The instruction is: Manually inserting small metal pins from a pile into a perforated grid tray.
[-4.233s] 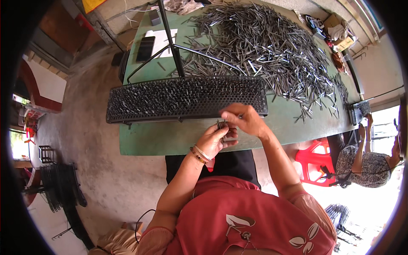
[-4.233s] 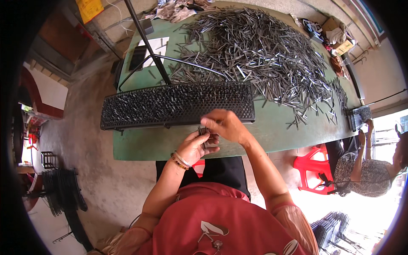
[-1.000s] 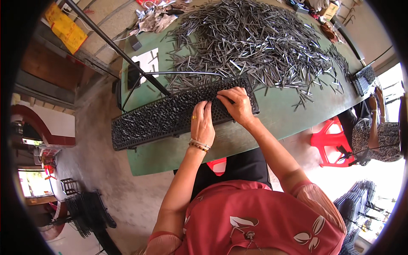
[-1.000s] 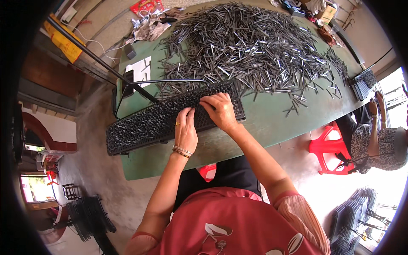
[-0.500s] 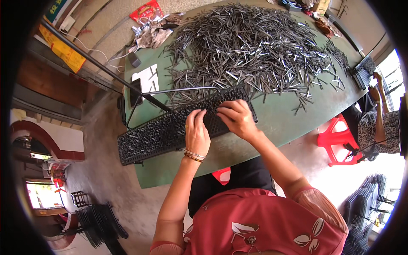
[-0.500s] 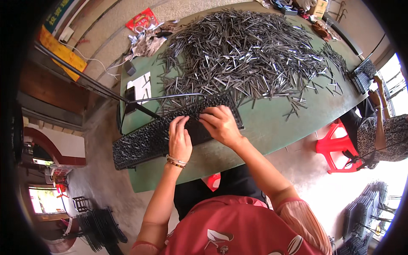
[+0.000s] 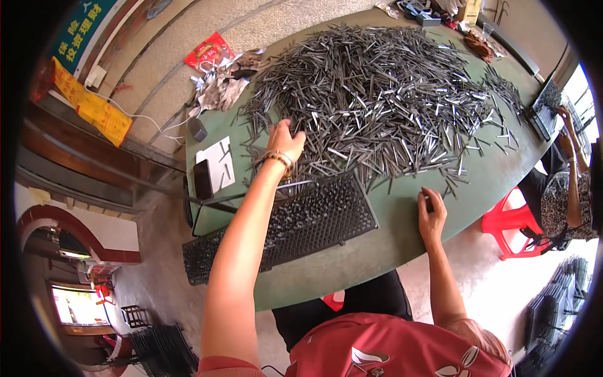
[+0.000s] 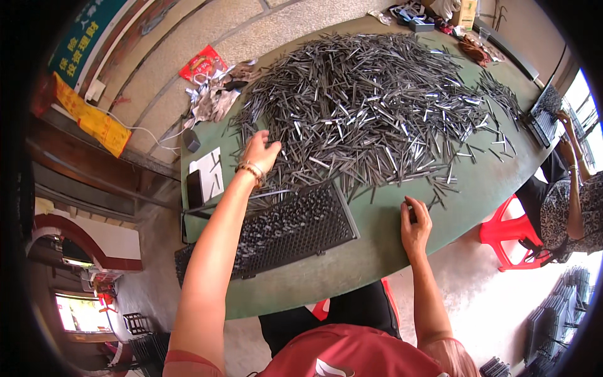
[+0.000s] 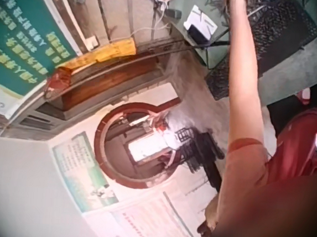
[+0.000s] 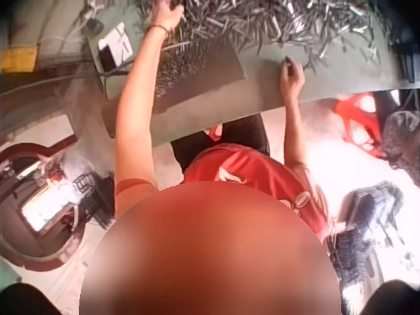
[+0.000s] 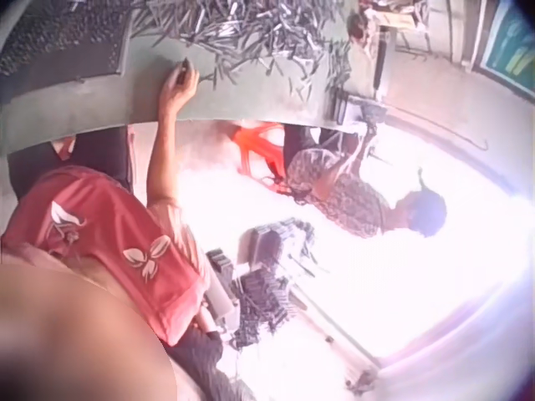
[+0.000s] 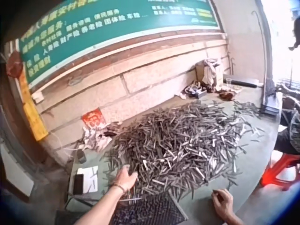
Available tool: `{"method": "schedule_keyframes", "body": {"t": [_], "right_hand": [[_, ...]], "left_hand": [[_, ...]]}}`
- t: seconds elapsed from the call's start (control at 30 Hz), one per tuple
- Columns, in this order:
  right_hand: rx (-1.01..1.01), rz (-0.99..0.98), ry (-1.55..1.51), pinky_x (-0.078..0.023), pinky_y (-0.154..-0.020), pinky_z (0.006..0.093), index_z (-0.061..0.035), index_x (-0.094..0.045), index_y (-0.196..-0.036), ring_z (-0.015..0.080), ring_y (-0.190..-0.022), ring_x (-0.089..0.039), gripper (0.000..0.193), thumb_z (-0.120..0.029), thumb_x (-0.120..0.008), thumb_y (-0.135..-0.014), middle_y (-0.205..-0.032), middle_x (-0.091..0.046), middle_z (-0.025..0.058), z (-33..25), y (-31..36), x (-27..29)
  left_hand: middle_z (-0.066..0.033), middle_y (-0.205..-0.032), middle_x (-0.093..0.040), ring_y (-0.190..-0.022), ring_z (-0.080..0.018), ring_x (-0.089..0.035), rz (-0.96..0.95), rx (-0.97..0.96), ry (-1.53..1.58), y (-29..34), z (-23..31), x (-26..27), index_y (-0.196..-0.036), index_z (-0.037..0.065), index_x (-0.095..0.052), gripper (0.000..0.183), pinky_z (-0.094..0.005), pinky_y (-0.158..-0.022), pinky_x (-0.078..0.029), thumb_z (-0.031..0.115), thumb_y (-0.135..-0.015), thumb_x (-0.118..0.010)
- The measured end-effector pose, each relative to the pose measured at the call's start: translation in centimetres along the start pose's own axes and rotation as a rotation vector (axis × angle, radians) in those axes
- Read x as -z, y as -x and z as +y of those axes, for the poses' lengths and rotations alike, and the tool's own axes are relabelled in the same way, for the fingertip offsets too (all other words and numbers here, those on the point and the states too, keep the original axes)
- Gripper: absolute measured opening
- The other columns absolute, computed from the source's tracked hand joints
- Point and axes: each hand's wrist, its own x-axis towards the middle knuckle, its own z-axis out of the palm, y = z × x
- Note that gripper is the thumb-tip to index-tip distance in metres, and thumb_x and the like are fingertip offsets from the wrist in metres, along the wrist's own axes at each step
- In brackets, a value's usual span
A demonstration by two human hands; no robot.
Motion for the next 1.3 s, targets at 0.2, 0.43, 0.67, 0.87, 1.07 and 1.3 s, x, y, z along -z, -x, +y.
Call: {"method": "schedule_keyframes", "body": {"t": [0.2, 0.43, 0.67, 0.87, 1.07, 1.3], "right_hand": [[-0.042, -0.028, 0.035, -0.041, -0.057, 0.0237, -0.0012, -0.063, -0.098, 0.0119, -0.062, -0.050, 0.013, -0.003, -0.061, -0.085, -0.079, -0.057, 0.0053, -0.4, -0.6, 0.0], [-0.061, -0.037, 0.079, -0.044, -0.062, 0.0245, -0.0011, -0.063, -0.095, 0.0164, -0.070, -0.057, 0.012, 0.002, -0.060, -0.083, -0.085, -0.060, 0.0081, -0.4, -1.3, -0.4], [0.002, -0.037, 0.124, -0.045, -0.063, 0.0244, -0.0005, -0.062, -0.094, 0.0180, -0.070, -0.057, 0.014, 0.005, -0.061, -0.082, -0.085, -0.060, 0.0101, 0.3, -1.4, -0.5], [-0.035, -0.089, 0.104, -0.047, -0.068, 0.0310, 0.0001, -0.063, -0.096, 0.0254, -0.075, -0.059, 0.020, 0.008, -0.061, -0.077, -0.085, -0.062, 0.0134, 0.3, -1.4, -0.4], [-0.020, -0.090, 0.087, -0.047, -0.068, 0.0318, 0.0005, -0.063, -0.094, 0.0262, -0.074, -0.059, 0.020, 0.009, -0.062, -0.076, -0.084, -0.062, 0.0130, 0.5, -1.4, -0.3], [0.032, -0.072, 0.087, -0.046, -0.064, 0.0282, 0.0001, -0.063, -0.093, 0.0219, -0.071, -0.057, 0.016, 0.007, -0.061, -0.078, -0.082, -0.060, 0.0107, 0.5, -1.5, -0.3]], "left_hand": [[-0.0178, -0.106, -0.063, -0.097, -0.0281, -0.061, -0.095, 0.145, 0.282, -11.1, 1.3, -5.2, -0.114, -0.005, -0.055, 0.048, -0.0333, -0.086, -0.046, 0.024, -0.077, -0.061], [-0.0093, -0.081, -0.063, -0.069, -0.0175, -0.062, -0.256, 0.279, 0.360, -19.3, 4.8, -8.8, -0.092, -0.002, -0.059, 0.035, -0.0295, -0.062, -0.054, 0.032, -0.082, -0.063], [-0.0179, -0.136, -0.044, -0.115, -0.0298, -0.051, -0.512, 0.354, 0.187, -19.8, 10.6, -12.2, -0.137, 0.000, -0.036, 0.103, -0.0453, -0.094, -0.040, 0.073, -0.068, -0.059], [-0.0189, -0.144, -0.034, -0.126, -0.0324, -0.040, -0.576, 0.423, 0.156, -19.0, 13.7, -12.2, -0.141, 0.005, -0.032, 0.109, -0.0491, -0.096, -0.037, 0.076, -0.063, -0.061], [-0.0205, -0.143, -0.035, -0.131, -0.0311, -0.036, -0.519, 0.454, 0.175, -19.5, 13.4, -14.0, -0.135, 0.001, -0.041, 0.079, -0.0445, -0.105, -0.030, 0.044, -0.073, -0.065], [-0.0213, -0.144, -0.033, -0.130, -0.0315, -0.038, -0.443, 0.486, 0.123, -19.3, 13.4, -13.8, -0.135, -0.002, -0.039, 0.078, -0.0419, -0.105, -0.033, 0.037, -0.072, -0.066]]}}
